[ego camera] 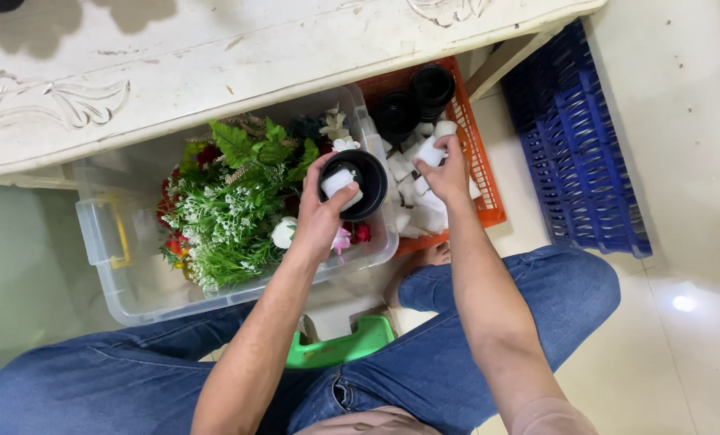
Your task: Arranging artificial flowers and greenery in a small pot filled with foam
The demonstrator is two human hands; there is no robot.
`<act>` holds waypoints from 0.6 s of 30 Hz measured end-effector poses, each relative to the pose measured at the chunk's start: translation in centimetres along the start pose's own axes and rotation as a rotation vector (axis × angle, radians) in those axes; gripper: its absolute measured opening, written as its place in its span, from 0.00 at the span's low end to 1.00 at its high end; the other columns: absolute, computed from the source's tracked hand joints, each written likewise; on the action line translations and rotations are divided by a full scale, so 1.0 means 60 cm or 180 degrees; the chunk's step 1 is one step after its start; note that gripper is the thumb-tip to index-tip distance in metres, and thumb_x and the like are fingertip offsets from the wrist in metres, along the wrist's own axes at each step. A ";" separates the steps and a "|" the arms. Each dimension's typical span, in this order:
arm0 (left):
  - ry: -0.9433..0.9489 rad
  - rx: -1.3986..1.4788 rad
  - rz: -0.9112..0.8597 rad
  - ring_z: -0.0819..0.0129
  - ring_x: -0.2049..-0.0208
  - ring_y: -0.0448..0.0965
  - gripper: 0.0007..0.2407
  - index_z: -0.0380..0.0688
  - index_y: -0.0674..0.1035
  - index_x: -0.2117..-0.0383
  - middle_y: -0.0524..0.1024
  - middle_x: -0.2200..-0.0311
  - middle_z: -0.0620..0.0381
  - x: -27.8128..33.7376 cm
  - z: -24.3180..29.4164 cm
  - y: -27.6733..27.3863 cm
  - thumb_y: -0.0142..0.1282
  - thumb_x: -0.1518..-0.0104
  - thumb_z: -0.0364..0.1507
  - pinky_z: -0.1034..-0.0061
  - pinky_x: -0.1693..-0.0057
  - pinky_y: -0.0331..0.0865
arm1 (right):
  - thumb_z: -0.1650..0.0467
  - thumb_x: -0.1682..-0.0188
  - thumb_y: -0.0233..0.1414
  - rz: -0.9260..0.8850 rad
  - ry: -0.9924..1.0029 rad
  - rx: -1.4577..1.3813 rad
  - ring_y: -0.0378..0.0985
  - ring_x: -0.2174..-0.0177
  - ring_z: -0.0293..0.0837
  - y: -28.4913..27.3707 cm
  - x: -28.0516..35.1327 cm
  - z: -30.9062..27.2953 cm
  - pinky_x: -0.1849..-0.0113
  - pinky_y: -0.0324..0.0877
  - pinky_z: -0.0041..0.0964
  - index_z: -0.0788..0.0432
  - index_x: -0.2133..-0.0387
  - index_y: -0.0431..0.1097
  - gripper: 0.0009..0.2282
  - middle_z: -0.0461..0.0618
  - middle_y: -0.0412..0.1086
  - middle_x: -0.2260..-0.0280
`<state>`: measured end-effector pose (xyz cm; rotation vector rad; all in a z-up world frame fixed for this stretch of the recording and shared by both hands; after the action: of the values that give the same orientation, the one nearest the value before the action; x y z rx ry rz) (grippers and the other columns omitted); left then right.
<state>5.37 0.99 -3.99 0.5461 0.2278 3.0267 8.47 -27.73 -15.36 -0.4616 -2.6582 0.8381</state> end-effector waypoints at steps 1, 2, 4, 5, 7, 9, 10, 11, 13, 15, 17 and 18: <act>0.0012 0.0010 -0.0009 0.51 0.42 0.64 0.27 0.49 0.69 0.38 0.61 0.46 0.44 0.003 0.003 0.001 0.64 0.46 0.30 0.56 0.40 0.70 | 0.66 0.61 0.68 0.0013 -0.0011 0.0006 0.78 0.54 0.60 -0.008 0.013 -0.032 0.55 0.72 0.52 0.48 0.55 0.64 0.23 0.59 0.69 0.49; 0.0000 0.0039 0.0002 0.51 0.42 0.64 0.27 0.48 0.68 0.38 0.61 0.46 0.44 0.004 0.006 0.000 0.64 0.47 0.30 0.56 0.41 0.70 | 0.71 0.54 0.60 -0.0221 -0.0088 -0.1230 0.78 0.57 0.53 -0.009 0.025 -0.069 0.56 0.76 0.45 0.49 0.46 0.60 0.23 0.59 0.69 0.52; -0.0004 0.0078 0.0011 0.51 0.42 0.64 0.28 0.48 0.68 0.38 0.61 0.46 0.44 0.011 0.018 0.001 0.64 0.47 0.31 0.56 0.41 0.70 | 0.76 0.46 0.53 -0.0465 -0.0179 -0.2454 0.78 0.60 0.46 -0.025 0.041 -0.131 0.57 0.80 0.38 0.50 0.37 0.56 0.24 0.59 0.70 0.55; -0.0031 0.0098 0.0009 0.50 0.42 0.63 0.27 0.48 0.68 0.38 0.61 0.46 0.43 0.017 0.025 0.002 0.64 0.46 0.31 0.55 0.40 0.69 | 0.72 0.47 0.52 -0.0826 -0.0274 -0.2792 0.80 0.62 0.47 -0.031 0.047 -0.162 0.62 0.78 0.33 0.54 0.41 0.61 0.19 0.58 0.71 0.56; -0.0023 0.0129 -0.0015 0.50 0.42 0.63 0.27 0.47 0.68 0.37 0.60 0.45 0.42 0.019 0.026 0.002 0.63 0.46 0.31 0.54 0.40 0.68 | 0.69 0.48 0.51 -0.1177 -0.0408 -0.3115 0.83 0.65 0.48 -0.046 0.068 -0.204 0.67 0.77 0.28 0.57 0.46 0.66 0.16 0.57 0.71 0.58; -0.0043 0.0045 -0.0003 0.49 0.40 0.62 0.28 0.47 0.67 0.37 0.60 0.45 0.42 0.013 0.014 -0.004 0.63 0.46 0.32 0.55 0.39 0.68 | 0.66 0.52 0.57 -0.1403 -0.0873 -0.3249 0.81 0.65 0.50 -0.060 0.097 -0.243 0.68 0.75 0.27 0.64 0.45 0.63 0.23 0.60 0.68 0.56; -0.0026 0.0052 0.0013 0.49 0.40 0.62 0.28 0.47 0.67 0.37 0.60 0.45 0.42 0.012 0.013 -0.006 0.63 0.46 0.32 0.55 0.39 0.68 | 0.66 0.52 0.57 -0.1422 -0.0889 -0.3246 0.81 0.65 0.50 -0.067 0.106 -0.253 0.68 0.75 0.27 0.64 0.45 0.63 0.23 0.60 0.68 0.56; -0.0028 0.0040 -0.0014 0.49 0.41 0.63 0.28 0.48 0.67 0.37 0.60 0.45 0.43 0.011 0.010 -0.008 0.63 0.46 0.32 0.55 0.39 0.68 | 0.70 0.53 0.58 -0.1280 -0.1234 -0.2895 0.81 0.67 0.50 -0.079 0.116 -0.267 0.70 0.75 0.29 0.67 0.46 0.65 0.22 0.60 0.66 0.55; -0.0046 0.0038 0.0011 0.49 0.41 0.63 0.28 0.48 0.67 0.37 0.60 0.45 0.43 0.014 0.005 -0.016 0.63 0.46 0.33 0.55 0.39 0.68 | 0.75 0.54 0.59 -0.1188 -0.1556 -0.2543 0.80 0.69 0.50 -0.094 0.144 -0.299 0.73 0.75 0.30 0.69 0.48 0.68 0.20 0.59 0.64 0.53; -0.0027 0.0014 -0.0044 0.48 0.40 0.62 0.28 0.48 0.66 0.37 0.60 0.44 0.42 0.014 0.006 -0.020 0.63 0.45 0.34 0.52 0.39 0.67 | 0.76 0.51 0.54 -0.1492 -0.1815 -0.2349 0.78 0.77 0.47 -0.103 0.181 -0.343 0.81 0.69 0.28 0.67 0.39 0.56 0.25 0.66 0.66 0.48; 0.0017 -0.0059 -0.0005 0.45 0.39 0.61 0.28 0.49 0.67 0.37 0.60 0.44 0.41 0.022 0.017 -0.020 0.62 0.45 0.34 0.52 0.36 0.62 | 0.78 0.54 0.55 -0.1431 -0.2100 -0.1827 0.77 0.69 0.47 -0.116 0.201 -0.370 0.73 0.72 0.30 0.66 0.47 0.65 0.19 0.62 0.63 0.45; 0.0065 -0.0140 0.0015 0.43 0.37 0.60 0.28 0.49 0.67 0.37 0.61 0.43 0.40 0.026 0.024 -0.020 0.61 0.46 0.34 0.51 0.34 0.58 | 0.81 0.57 0.56 -0.1342 -0.2375 -0.1301 0.76 0.61 0.47 -0.122 0.214 -0.385 0.65 0.74 0.33 0.64 0.56 0.74 0.14 0.58 0.61 0.42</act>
<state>4.47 2.51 -2.32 0.5132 0.1605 3.0351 4.35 -16.95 9.54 0.4203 -3.4302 0.3653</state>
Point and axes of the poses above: each hand's wrist, its own x-axis away from the middle knuckle, its own y-axis out of the palm, z = x × y, the point moved 5 cm from there along -x, towards the middle knuckle
